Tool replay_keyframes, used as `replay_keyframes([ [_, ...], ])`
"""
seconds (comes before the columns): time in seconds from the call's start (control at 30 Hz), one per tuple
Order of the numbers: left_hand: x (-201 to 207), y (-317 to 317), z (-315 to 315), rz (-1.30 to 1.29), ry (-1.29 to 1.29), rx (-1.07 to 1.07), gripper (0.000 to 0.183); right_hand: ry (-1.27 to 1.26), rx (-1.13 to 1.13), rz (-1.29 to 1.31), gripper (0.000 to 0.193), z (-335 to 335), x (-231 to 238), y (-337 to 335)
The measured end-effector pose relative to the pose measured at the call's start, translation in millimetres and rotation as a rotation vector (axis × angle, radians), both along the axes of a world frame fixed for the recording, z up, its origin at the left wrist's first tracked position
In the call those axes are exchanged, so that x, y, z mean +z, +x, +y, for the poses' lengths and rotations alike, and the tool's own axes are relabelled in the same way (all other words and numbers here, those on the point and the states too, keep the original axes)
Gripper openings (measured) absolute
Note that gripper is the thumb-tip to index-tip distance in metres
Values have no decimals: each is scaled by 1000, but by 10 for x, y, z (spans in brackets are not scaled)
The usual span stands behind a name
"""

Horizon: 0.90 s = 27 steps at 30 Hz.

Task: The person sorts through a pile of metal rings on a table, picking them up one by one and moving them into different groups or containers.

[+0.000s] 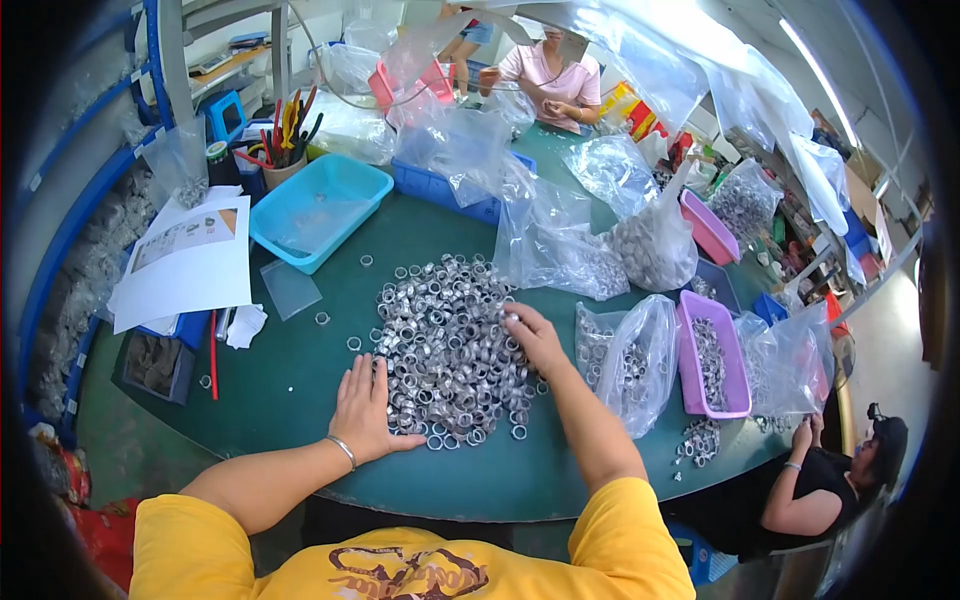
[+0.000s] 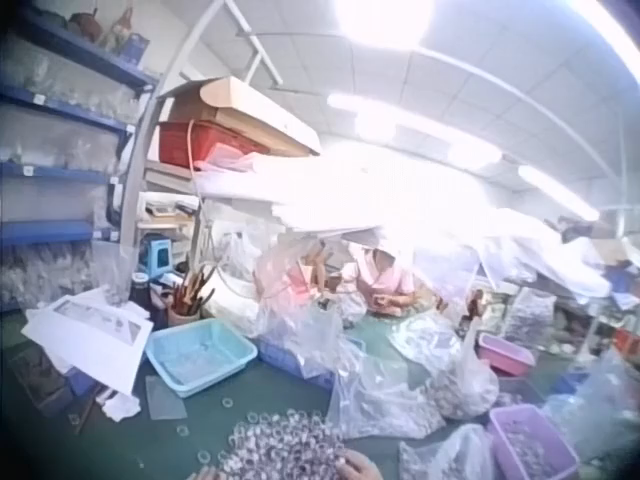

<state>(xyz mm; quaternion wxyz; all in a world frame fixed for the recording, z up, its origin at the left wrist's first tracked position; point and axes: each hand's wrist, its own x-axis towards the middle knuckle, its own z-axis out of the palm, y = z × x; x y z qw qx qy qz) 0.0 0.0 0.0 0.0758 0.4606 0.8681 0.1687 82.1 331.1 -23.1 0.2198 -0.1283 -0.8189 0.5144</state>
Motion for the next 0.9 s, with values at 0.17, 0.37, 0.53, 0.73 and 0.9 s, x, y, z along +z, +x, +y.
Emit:
replay_keyframes([
  [0.17,29,-25,-25,32,0,10,127,100,133,81,33,-492,201,16],
  [0.37,19,-17,-28,50,-7,13,128,441,334,186,29,-736,539,28],
  [0.53,26,-10,-16,24,-5,9,126,155,51,28,31,-504,506,-260],
  [0.73,39,-1,-12,3,-9,-2,128,376,-145,20,37,477,140,-659],
  [0.9,52,-11,-13,-11,-52,6,128,267,41,-277,38,638,310,-935],
])
